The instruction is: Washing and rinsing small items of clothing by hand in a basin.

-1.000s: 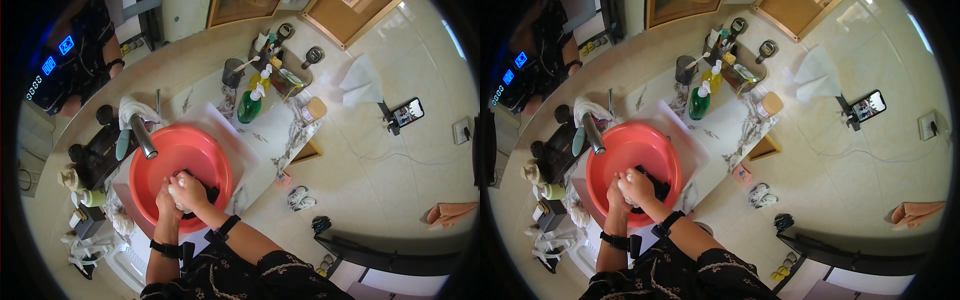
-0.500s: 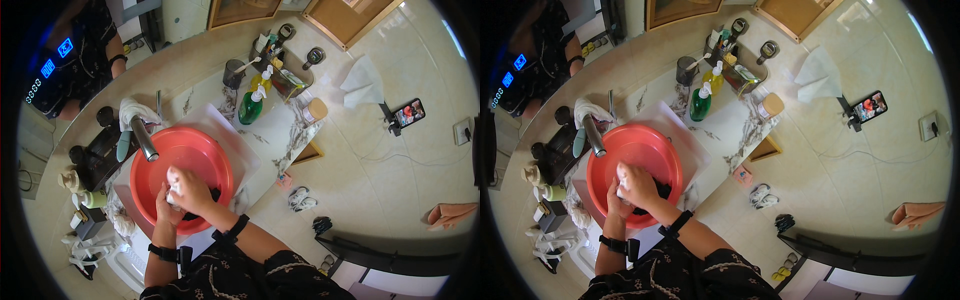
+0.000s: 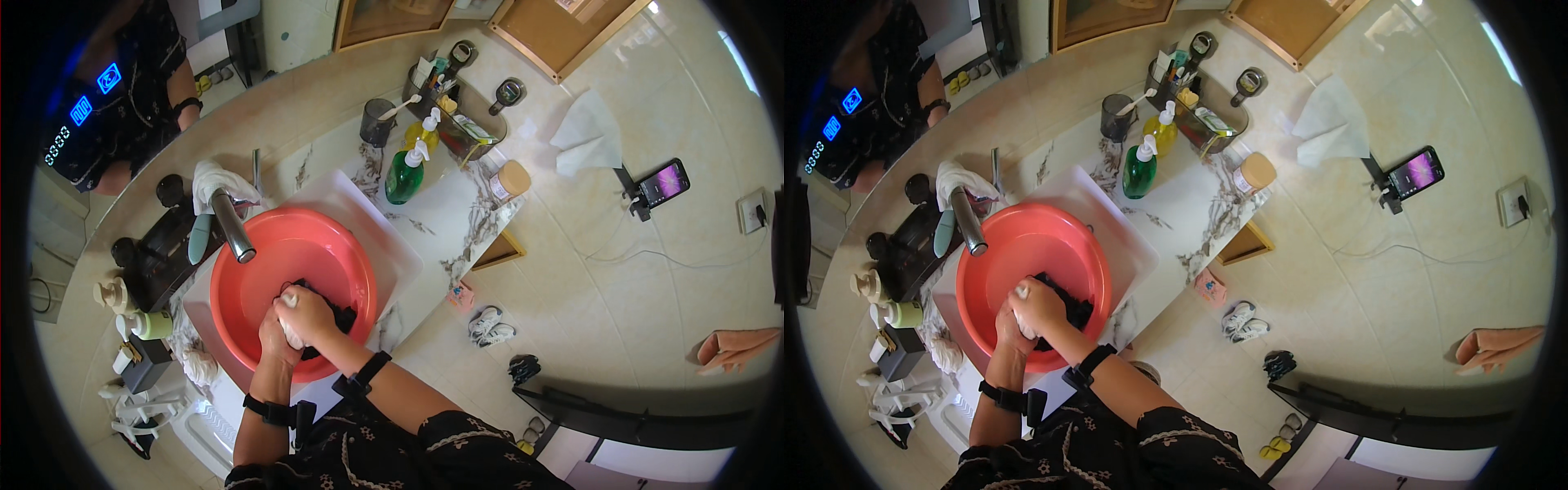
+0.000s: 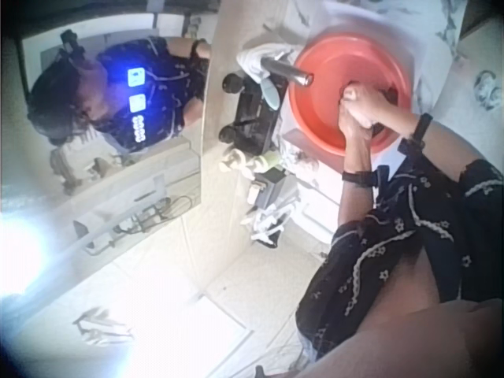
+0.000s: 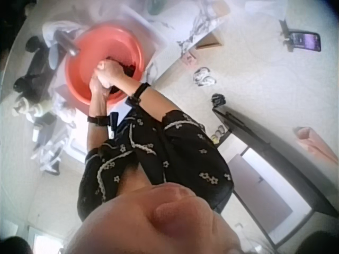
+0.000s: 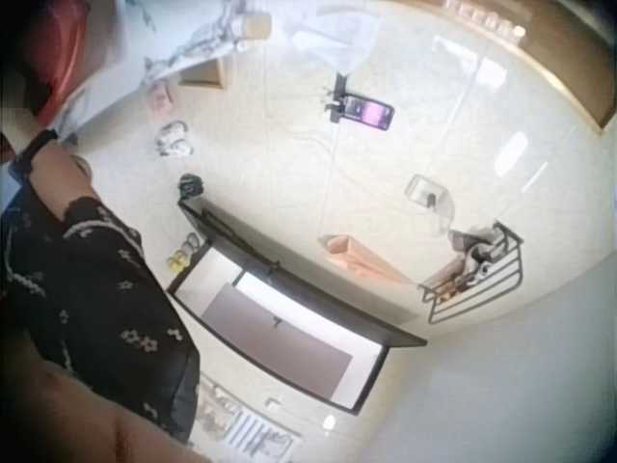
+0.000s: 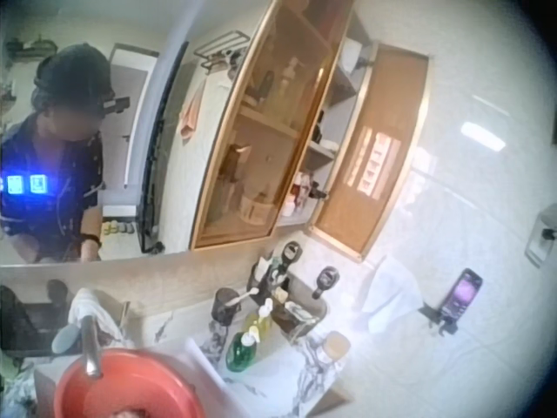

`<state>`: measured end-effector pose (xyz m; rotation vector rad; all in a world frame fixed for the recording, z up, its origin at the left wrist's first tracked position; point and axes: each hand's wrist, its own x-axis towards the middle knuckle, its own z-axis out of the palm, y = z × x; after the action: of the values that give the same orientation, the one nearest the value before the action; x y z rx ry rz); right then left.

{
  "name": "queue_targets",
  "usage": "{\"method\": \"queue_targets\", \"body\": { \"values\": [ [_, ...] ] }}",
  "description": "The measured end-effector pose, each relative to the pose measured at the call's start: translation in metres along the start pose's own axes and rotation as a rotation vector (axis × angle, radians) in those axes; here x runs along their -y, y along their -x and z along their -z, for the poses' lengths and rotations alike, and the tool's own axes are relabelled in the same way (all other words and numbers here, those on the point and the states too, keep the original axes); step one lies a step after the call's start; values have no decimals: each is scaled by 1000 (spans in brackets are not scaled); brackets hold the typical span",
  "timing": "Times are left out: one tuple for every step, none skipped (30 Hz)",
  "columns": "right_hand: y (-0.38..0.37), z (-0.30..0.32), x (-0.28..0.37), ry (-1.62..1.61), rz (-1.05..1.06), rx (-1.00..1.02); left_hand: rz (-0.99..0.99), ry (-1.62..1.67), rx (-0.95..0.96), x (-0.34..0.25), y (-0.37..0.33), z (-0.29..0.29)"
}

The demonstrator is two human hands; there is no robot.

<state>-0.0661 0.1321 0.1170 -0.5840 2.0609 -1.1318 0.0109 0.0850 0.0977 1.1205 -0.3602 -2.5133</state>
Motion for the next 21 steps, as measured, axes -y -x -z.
{"method": "queue_targets", "body": {
  "values": [
    [-16, -1, -21, -186, -76, 23, 6, -80, -22, 0, -1, -5],
    [-20, 1, -28, -186, -75, 20, 6, -156, -53, -2, -2, -5],
    [-22, 3, -35, -497, -1, 97, 8, -158, -48, -4, -4, -2],
    [-21, 3, -36, -810, 75, 190, -7, -96, -24, -10, -5, 6],
    [-9, 7, -27, -744, 222, 196, -13, -33, 0, -12, -7, 14],
    [3, 5, -29, -603, 362, 189, -19, 30, 26, -11, -9, 19],
    [22, 6, -18, -255, 553, 58, -53, 23, 64, -15, -5, 9],
    [41, 4, 3, 93, 740, -65, 3, 98, 521, -22, -13, 41],
    [53, 0, 14, 193, 787, -140, 0, 100, 521, -19, -11, 39],
    [61, -2, 23, 295, 829, -221, -24, 110, 440, -11, -9, 32],
    [63, -2, 31, 300, 740, -276, -50, 119, 354, -3, -6, 26],
    [53, 7, 37, 281, 795, -327, -78, 127, 267, 4, -3, 20],
    [42, 5, 30, 301, 689, -325, -102, 134, 186, 10, -1, 12],
    [32, 4, 22, 322, 576, -320, -119, 141, 102, 16, 1, 8],
    [20, 1, 14, 260, 507, -324, -59, 19, 41, 13, 0, 1],
    [9, -1, 14, 252, 511, -312, -69, 20, 31, 6, 0, 2],
    [-1, -1, 13, 13, 269, -175, -21, -36, 11, 1, 0, 4],
    [-8, -3, 9, -221, 23, -35, 27, -93, -10, -4, 1, 5],
    [-30, -1, -24, -550, -11, 85, 19, -136, -16, -1, 2, -6],
    [-30, 0, -29, -550, -10, 81, 21, -138, -12, -5, 6, -12],
    [-27, 3, -35, -692, 58, 62, -4, -107, -46, -8, 12, -19]
  ]
}}
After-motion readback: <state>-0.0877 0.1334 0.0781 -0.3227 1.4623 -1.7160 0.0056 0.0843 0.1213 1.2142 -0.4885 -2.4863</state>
